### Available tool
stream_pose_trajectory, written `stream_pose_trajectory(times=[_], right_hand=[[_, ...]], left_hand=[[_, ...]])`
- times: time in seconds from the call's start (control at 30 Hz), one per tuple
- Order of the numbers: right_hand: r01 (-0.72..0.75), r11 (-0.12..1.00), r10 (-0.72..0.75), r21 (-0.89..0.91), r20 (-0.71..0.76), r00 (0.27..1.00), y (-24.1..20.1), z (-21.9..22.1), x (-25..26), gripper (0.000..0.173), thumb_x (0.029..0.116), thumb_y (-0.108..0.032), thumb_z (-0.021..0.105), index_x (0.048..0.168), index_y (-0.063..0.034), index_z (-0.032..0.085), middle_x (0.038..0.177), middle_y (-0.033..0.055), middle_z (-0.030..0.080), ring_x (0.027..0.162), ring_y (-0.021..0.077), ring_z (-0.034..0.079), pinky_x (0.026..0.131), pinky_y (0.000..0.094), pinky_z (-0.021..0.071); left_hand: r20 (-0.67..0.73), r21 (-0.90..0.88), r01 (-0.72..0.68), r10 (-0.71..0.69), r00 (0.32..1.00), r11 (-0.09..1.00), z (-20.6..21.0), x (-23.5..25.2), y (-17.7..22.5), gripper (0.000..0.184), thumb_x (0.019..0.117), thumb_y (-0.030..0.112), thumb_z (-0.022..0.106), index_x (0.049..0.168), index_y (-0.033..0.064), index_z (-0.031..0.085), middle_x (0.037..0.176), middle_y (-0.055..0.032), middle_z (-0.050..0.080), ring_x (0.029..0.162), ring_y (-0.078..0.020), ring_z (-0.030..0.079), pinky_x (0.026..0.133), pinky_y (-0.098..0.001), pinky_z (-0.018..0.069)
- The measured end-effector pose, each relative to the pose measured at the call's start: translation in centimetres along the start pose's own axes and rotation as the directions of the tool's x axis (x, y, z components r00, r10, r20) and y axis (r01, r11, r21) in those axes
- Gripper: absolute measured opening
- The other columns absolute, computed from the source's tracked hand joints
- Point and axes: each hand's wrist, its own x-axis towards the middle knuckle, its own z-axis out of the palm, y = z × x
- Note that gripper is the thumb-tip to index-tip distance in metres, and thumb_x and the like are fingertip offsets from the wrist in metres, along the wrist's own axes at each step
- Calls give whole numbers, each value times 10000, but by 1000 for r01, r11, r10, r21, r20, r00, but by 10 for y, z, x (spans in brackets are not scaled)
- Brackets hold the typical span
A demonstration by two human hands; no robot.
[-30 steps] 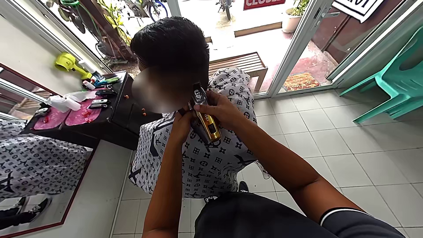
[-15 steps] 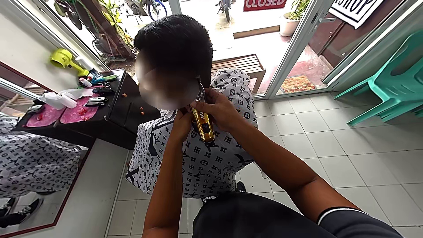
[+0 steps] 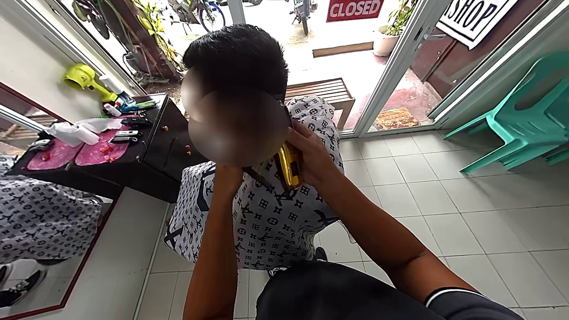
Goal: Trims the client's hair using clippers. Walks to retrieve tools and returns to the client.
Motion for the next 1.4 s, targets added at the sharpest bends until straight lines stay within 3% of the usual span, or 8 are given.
stream_pose_trajectory(times=[0.1, 0.2, 0.37, 0.57, 0.73, 0.93, 1.2, 1.4], right_hand=[[-176, 980, 175, 93, 13, 984, 13, -31, -21, 439, 1063, -471, 464, 1403, -194, 465, 1197, 90, 654, 859, 168, 698, 699, 317, 611], [-206, 978, 206, 8, 12, 978, 29, -43, -32, 502, 886, -226, 695, 1317, -77, 485, 1008, 108, 671, 606, 131, 635, 538, 262, 567], [-138, 986, 143, -96, 47, 989, 32, -47, -30, 525, 942, -314, 666, 1355, -70, 454, 963, 108, 707, 543, 117, 622, 496, 236, 550], [-168, 971, 179, -167, 52, 982, 21, -46, -12, 544, 938, -393, 649, 1370, -108, 482, 948, 91, 686, 667, 173, 679, 591, 327, 607], [-181, 983, 184, -45, 89, 979, 15, -31, 8, 479, 976, -169, 600, 1419, -89, 437, 1129, 149, 664, 926, 287, 715, 744, 469, 632], [-188, 981, 190, -38, 73, 979, 19, -21, 13, 455, 983, -164, 648, 1394, -93, 464, 1123, 152, 665, 903, 285, 717, 722, 468, 634], [-140, 989, 144, -46, 113, 983, 18, -25, -3, 494, 1026, -298, 567, 1479, -170, 417, 1191, 136, 662, 1023, 286, 703, 856, 474, 616], [-502, 862, 491, -74, 370, 789, 44, -29, -67, 681, 965, -702, 460, 1295, -117, 563, 1110, 58, 735, 694, 135, 702, 575, 273, 599]], left_hand=[[-112, -314, -54, 19, 994, 948, -32, 13, 43, 406, 1136, 364, 227, 1036, 176, 572, 676, 107, 602, 582, -6, 569, 561, -177, 500], [0, -485, -74, 84, 996, 872, -49, 26, 82, 250, 1128, 269, 332, 1080, 187, 563, 965, 30, 719, 842, -79, 706, 739, -230, 600], [24, -235, -79, 87, 996, 969, -37, 41, 98, 84, 1103, 224, 460, 1131, 161, 508, 1038, 9, 747, 856, -101, 741, 735, -239, 618], [64, 374, -369, 373, 926, 851, -11, 32, 51, 239, 991, 213, 594, 1180, 66, 603, 688, 76, 531, 558, 0, 492, 546, -195, 442], [103, 443, -372, 365, 925, 816, 0, 20, 13, 312, 1026, 216, 538, 1295, 128, 668, 861, 26, 685, 628, 9, 537, 597, -201, 459], [61, 404, -370, 378, 924, 837, -8, 12, 4, 295, 1024, 167, 522, 1273, 88, 659, 817, 50, 670, 614, 38, 509, 578, -167, 434], [49, 249, -196, 190, 981, 948, -17, -25, -3, 322, 1072, 190, 484, 1346, 90, 621, 640, 4, 513, 502, -72, 466, 492, -241, 428], [-315, -189, 204, -256, 914, 961, -66, -169, -73, 311, 1092, 170, 396, 1285, 50, 608, 686, 74, 572, 621, -50, 596, 710, -281, 582]])
